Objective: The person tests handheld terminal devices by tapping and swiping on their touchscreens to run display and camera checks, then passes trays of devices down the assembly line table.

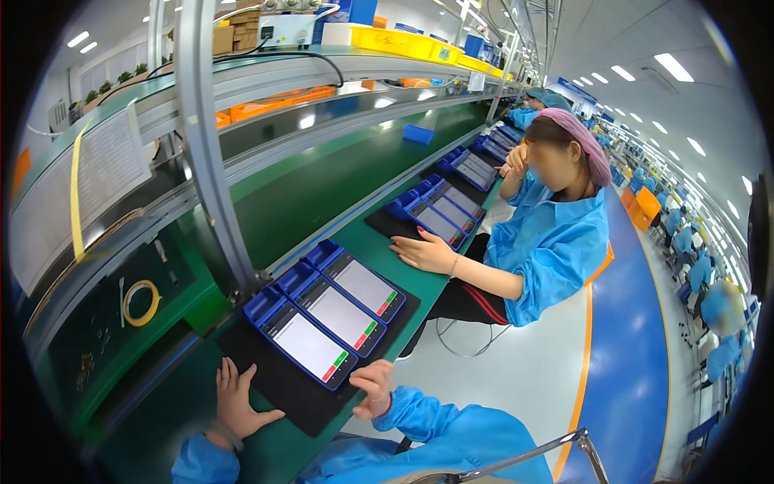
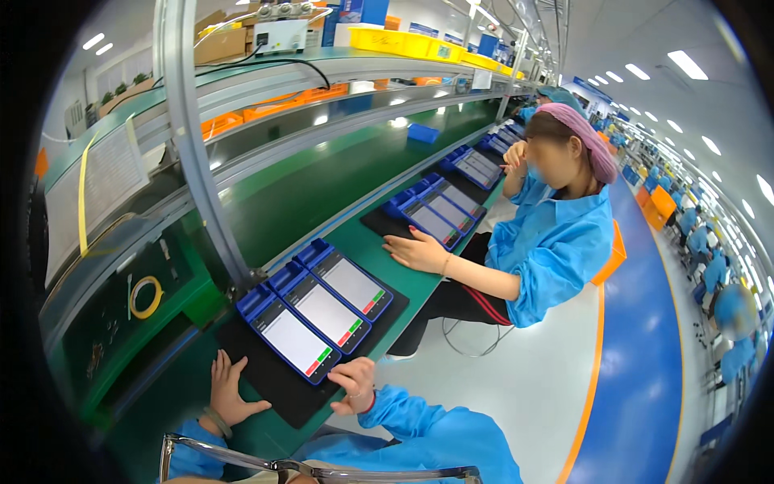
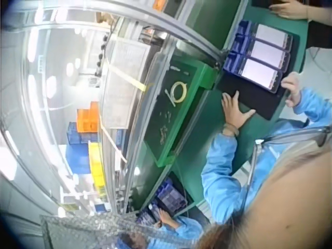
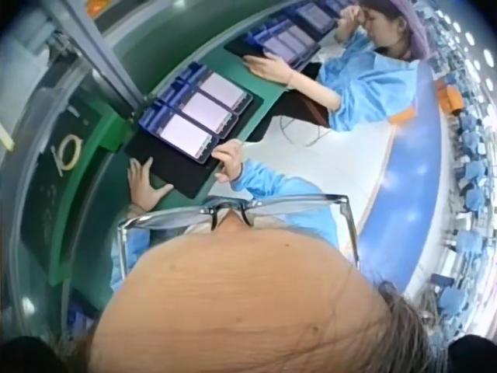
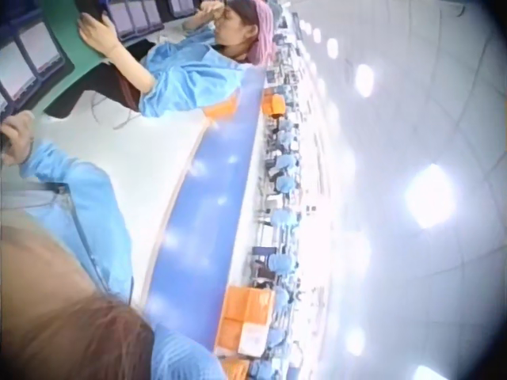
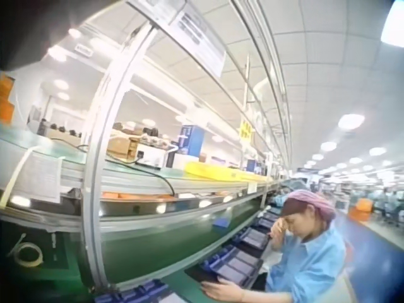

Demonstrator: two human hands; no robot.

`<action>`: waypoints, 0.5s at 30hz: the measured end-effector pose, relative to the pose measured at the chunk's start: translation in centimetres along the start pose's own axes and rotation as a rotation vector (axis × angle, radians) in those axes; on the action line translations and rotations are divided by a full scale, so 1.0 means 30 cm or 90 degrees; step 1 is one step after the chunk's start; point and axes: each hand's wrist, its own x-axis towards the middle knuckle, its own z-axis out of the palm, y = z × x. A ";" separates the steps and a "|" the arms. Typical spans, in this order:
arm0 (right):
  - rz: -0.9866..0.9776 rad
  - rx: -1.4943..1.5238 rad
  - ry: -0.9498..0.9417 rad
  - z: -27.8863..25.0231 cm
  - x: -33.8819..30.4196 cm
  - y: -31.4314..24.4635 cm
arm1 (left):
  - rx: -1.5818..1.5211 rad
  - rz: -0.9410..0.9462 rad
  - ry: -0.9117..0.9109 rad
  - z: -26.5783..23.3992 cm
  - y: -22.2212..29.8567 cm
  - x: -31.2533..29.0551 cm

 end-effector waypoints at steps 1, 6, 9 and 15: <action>0.000 -0.003 0.005 0.008 -0.001 -0.014 | 0.000 0.006 -0.001 0.000 0.003 0.006; 0.004 0.007 0.015 0.024 -0.001 -0.049 | 0.002 -0.016 0.000 -0.003 0.027 0.025; 0.017 0.020 0.019 0.020 -0.005 -0.048 | 0.012 -0.014 0.003 -0.007 0.034 0.020; 0.033 0.030 -0.001 0.012 -0.012 -0.041 | 0.002 -0.007 -0.018 -0.011 0.035 0.030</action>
